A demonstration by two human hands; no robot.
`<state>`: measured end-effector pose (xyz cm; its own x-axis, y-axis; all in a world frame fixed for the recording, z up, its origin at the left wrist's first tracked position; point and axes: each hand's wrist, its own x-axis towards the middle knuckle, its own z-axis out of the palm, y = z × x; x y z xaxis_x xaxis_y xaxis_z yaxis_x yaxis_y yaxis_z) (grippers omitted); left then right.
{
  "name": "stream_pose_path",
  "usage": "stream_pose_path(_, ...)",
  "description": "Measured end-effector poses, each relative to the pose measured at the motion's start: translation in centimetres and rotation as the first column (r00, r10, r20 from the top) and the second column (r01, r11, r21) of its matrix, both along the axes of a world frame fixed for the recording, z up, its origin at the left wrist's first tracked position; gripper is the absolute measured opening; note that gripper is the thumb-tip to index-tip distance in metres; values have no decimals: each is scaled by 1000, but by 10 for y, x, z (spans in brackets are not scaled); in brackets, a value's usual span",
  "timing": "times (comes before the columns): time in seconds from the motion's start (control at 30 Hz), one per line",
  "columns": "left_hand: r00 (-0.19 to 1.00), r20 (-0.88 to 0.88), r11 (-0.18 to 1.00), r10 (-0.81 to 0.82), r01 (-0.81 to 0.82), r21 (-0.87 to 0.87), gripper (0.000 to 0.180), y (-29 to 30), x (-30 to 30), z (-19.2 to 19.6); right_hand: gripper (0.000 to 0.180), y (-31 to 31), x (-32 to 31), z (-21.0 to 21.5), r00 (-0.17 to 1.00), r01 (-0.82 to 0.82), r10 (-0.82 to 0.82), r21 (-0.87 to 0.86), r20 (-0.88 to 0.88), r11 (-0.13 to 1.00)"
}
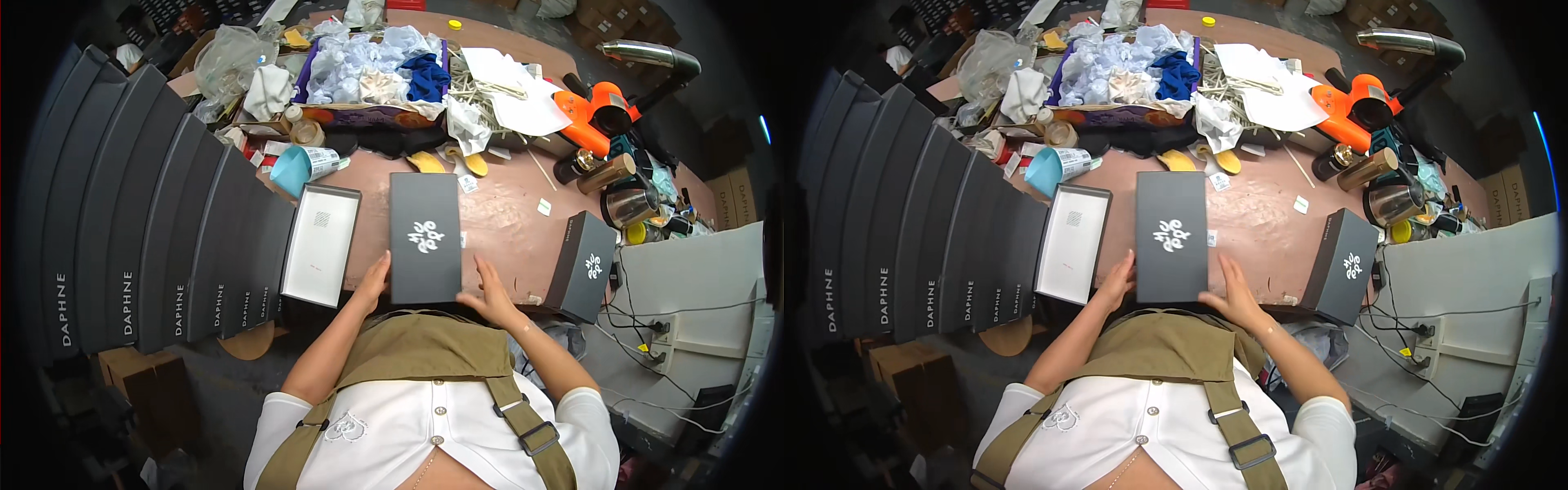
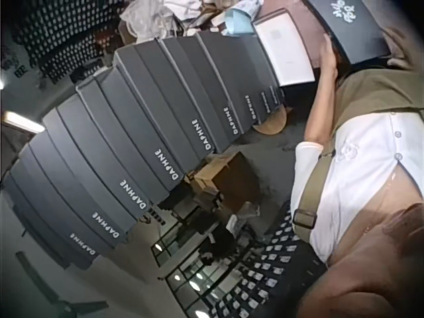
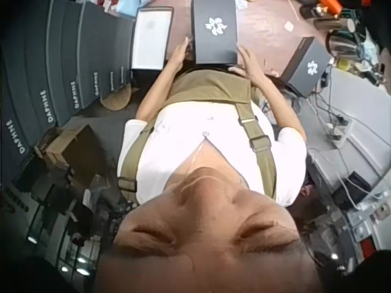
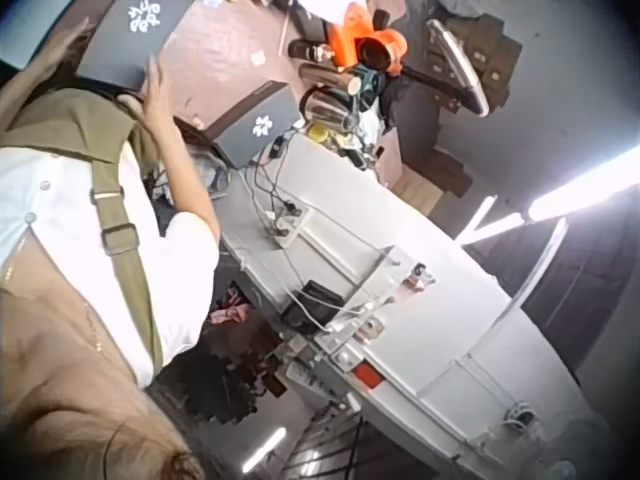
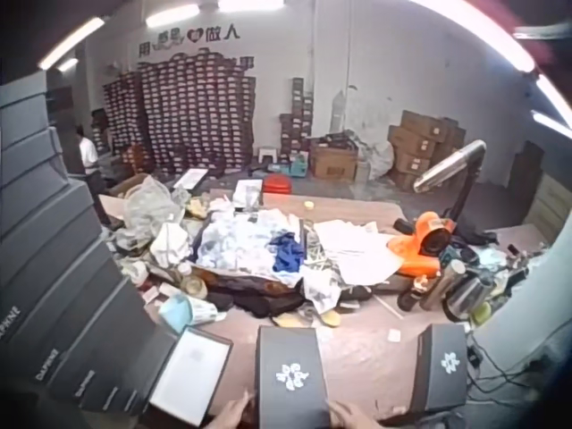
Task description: Pack high-heeled sandals into a shoebox using protective paper and adding necessary tags.
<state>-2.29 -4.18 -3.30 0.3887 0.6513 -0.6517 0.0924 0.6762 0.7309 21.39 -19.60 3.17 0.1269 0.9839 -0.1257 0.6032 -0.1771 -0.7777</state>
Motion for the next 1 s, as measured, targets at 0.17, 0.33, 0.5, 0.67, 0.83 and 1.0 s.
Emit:
stream_pose_path(0.17, 996, -14, 986, -86, 83, -147, 44, 27, 13, -1, 65, 45, 1, -52, 782, 192, -489, -597, -387, 779)
stream_pose_path(0.33, 962, 274, 995, 1, 26, -96, 40, 51, 4, 76, 45, 49, 5, 33, 556, 160, -455, -447, -696, 880)
stream_pose_path(0.5, 870, 487, 948, -72, -93, 306, 30, 65, -68, 166, 38, 58, -78, 34, 924, -42, -45, -218, -380, 975)
stream_pose_path(0.67, 701, -704, 488, -114, 657, 574, 35, 63, -101, 91, 43, 58, -61, 18, 942, 166, -214, 196, 258, 967)
stream_pose_path(0.83, 806, -575, 237, -139, 591, 771, 60, 42, -45, 73, 31, 73, -25, -22, 960, 281, -277, -99, 52, 955)
stream_pose_path(1.0, 687, -714, -221, -133, 682, 697, 53, 54, 61, 38, 60, 107, -51, -88, 949, 175, -128, -144, 289, 974)
